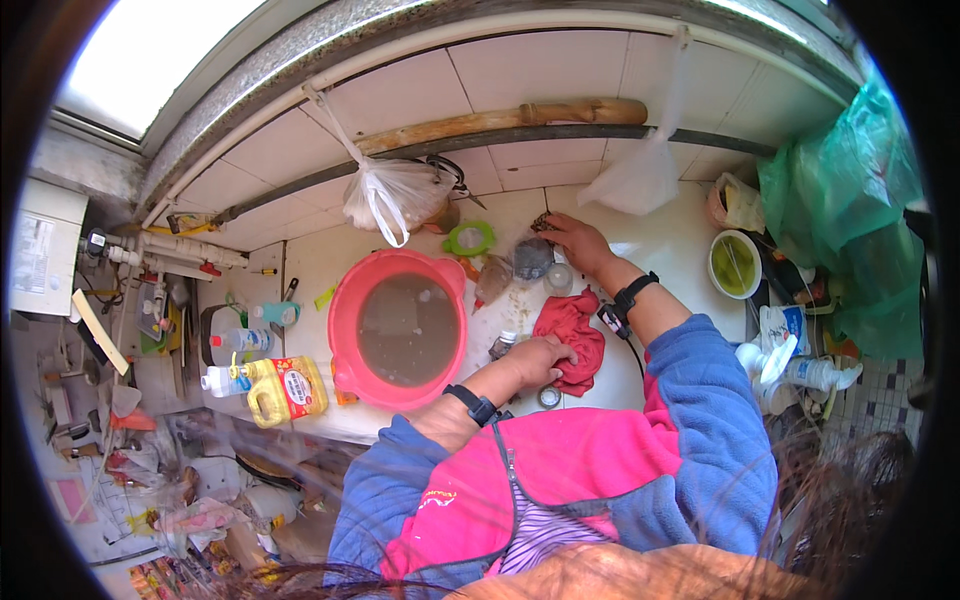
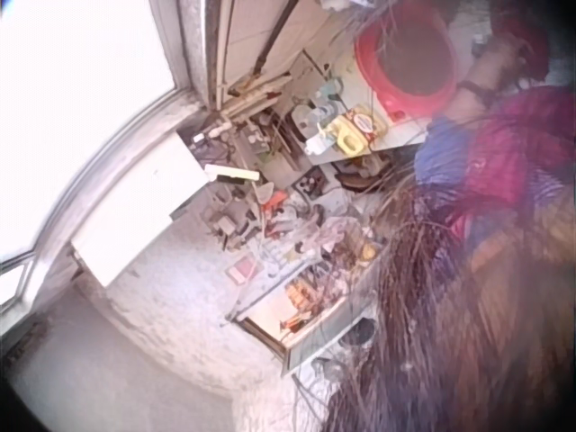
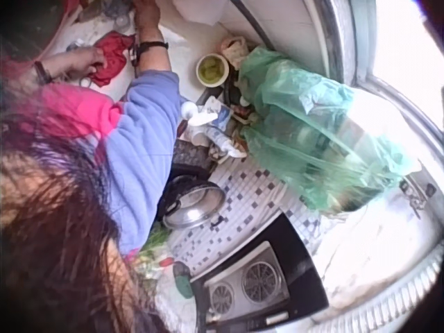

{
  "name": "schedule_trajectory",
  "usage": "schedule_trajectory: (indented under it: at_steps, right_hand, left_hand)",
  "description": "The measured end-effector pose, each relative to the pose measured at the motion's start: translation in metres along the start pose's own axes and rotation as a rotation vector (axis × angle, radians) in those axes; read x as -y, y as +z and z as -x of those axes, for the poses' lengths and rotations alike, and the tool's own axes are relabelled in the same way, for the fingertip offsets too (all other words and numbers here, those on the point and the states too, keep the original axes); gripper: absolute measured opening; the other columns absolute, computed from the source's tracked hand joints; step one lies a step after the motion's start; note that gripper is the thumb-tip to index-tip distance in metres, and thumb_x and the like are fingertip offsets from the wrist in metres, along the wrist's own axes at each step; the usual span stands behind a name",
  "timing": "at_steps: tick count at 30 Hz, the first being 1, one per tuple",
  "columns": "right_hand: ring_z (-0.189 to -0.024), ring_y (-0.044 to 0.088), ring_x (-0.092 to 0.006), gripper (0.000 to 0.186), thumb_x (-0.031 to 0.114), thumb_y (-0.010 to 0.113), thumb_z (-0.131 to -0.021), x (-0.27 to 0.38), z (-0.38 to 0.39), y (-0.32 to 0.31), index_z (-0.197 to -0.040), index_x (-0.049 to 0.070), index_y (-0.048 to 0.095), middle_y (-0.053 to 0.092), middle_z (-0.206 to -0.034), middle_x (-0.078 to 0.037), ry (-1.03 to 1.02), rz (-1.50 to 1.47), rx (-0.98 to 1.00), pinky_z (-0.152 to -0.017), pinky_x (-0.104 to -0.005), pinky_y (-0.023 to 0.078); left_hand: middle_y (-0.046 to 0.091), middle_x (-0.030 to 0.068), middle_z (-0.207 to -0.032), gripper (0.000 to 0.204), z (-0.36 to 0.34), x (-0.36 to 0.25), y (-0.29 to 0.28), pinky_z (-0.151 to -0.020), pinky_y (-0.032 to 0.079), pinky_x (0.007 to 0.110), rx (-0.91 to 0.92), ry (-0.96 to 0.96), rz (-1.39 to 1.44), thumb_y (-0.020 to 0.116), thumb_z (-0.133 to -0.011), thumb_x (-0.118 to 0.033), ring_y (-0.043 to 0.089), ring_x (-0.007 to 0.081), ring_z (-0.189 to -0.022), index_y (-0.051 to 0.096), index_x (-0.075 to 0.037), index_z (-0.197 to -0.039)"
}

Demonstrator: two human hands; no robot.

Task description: The person scrubs a small white container with a steel wool pad in a red basin, then wipes the tiled wall and countertop with the same pad. They pick up a spray bottle, rinse it in the basin, and scrub its exterior with an orange brush before placing it back.

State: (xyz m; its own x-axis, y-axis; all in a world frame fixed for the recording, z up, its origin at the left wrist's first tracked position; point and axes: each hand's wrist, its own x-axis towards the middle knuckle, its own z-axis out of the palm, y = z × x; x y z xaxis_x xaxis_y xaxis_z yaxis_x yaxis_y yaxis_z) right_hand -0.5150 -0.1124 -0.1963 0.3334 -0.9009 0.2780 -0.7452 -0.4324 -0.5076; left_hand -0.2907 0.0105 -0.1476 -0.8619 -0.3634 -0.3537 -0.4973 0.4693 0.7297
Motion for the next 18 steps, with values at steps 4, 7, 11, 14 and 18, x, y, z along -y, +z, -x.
schedule_trajectory:
  at_steps: [4,7,11,14,18]
  right_hand:
    - [-0.126,0.054,-0.0321,0.047,-0.004,0.057,-0.077,0.012,0.045,-0.004,-0.116,0.018,0.071,0.060,-0.132,-0.012,0.117,-0.023,-0.038,-0.104,-0.0378,0.046]
    - [-0.125,0.054,-0.0331,0.044,-0.003,0.059,-0.077,0.031,0.077,-0.003,-0.114,0.017,0.072,0.060,-0.132,-0.012,0.192,-0.006,-0.028,-0.104,-0.0383,0.046]
    - [-0.120,0.057,-0.0334,0.036,0.002,0.063,-0.078,0.065,0.116,-0.006,-0.110,0.015,0.072,0.061,-0.128,-0.013,0.162,-0.066,-0.123,-0.098,-0.0381,0.049]
    - [-0.111,0.061,-0.0332,0.031,0.003,0.063,-0.077,0.094,0.134,-0.005,-0.105,0.013,0.072,0.063,-0.121,-0.012,0.127,-0.138,-0.189,-0.090,-0.0383,0.052]
    - [-0.101,0.065,-0.0326,0.029,0.002,0.060,-0.080,0.109,0.154,-0.008,-0.104,0.012,0.072,0.068,-0.110,-0.012,0.172,-0.195,-0.305,-0.085,-0.0371,0.054]
  left_hand:
    - [0.063,0.0142,-0.113,0.040,0.009,-0.004,-0.004,-0.096,0.047,0.039,-0.010,0.053,-0.004,0.070,-0.079,-0.014,0.059,0.0324,-0.109,0.066,-0.017,-0.118]
    - [0.065,0.0147,-0.114,0.035,0.020,-0.016,-0.016,-0.093,0.048,0.041,-0.033,0.023,-0.010,0.070,-0.079,-0.015,0.060,0.0333,-0.109,0.067,-0.013,-0.114]
    - [0.062,0.0141,-0.118,0.037,0.030,-0.038,-0.035,-0.088,0.051,0.043,-0.288,-0.174,-0.107,0.072,-0.076,-0.014,0.060,0.0361,-0.106,0.066,-0.013,-0.112]
    - [0.060,0.0128,-0.121,0.044,0.027,-0.053,-0.037,-0.089,0.051,0.044,-0.646,-0.051,-0.233,0.074,-0.075,-0.013,0.060,0.0360,-0.105,0.063,-0.015,-0.117]
    - [0.059,0.0133,-0.118,0.052,0.017,-0.054,-0.034,-0.088,0.051,0.043,-0.500,0.198,-0.359,0.074,-0.075,-0.013,0.060,0.0360,-0.105,0.057,-0.014,-0.124]
